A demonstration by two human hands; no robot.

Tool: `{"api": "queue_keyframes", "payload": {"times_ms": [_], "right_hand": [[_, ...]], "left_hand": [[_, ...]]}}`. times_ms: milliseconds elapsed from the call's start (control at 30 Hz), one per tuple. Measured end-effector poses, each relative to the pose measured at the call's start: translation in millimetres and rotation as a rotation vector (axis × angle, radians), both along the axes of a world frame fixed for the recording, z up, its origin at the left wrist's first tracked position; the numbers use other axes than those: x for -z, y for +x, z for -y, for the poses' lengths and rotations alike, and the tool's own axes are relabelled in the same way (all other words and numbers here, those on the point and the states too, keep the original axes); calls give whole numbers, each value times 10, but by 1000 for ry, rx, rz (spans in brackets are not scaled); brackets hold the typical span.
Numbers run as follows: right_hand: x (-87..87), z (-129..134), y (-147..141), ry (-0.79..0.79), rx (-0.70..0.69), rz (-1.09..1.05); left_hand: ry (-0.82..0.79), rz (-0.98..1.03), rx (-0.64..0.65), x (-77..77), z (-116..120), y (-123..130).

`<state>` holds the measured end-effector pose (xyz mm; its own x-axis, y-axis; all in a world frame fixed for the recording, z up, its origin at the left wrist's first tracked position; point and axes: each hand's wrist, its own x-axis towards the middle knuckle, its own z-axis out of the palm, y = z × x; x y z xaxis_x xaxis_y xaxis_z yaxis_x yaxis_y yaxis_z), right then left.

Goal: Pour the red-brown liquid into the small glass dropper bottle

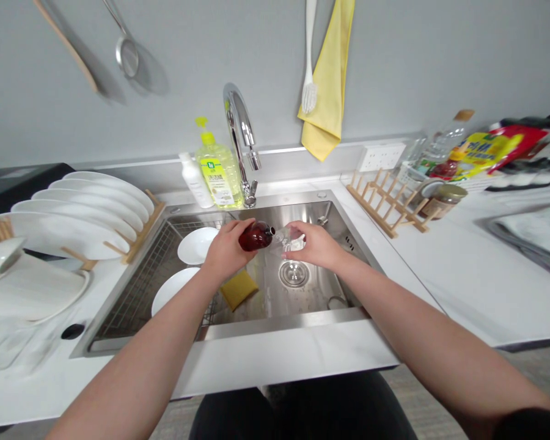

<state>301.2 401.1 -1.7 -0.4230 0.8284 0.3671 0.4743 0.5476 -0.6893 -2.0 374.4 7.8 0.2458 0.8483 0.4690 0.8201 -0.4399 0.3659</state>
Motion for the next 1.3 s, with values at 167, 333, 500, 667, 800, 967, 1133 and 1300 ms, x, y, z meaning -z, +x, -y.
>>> {"api": "queue_keyframes", "payload": {"times_ms": [167, 333, 500, 667, 800, 967, 1133, 1300], "right_hand": [[-2, 5, -5, 2, -5, 4], [6, 5, -6, -4, -10, -9], [17, 0, -5, -11, -9, -7], [-10, 11, -12, -23, -11, -3], [-12, 12, -12, -35, -14, -4], [19, 0, -12, -34, -2, 6], [9, 5, -17, -49, -13, 7], [-7, 11, -22, -47, -14, 35]], "left_hand": [[18, -22, -6, -9, 5, 0], [34, -48, -12, -5, -4, -20], [31, -58, -22, -11, -2, -25], [48, -66, -38, -34, 14, -25], [45, -84, -50, -46, 14, -29], [77, -84, -48, -32, 1, -48], [88, -88, -35, -10, -12, -64], [82, -126, -52, -36, -2, -57]]}}
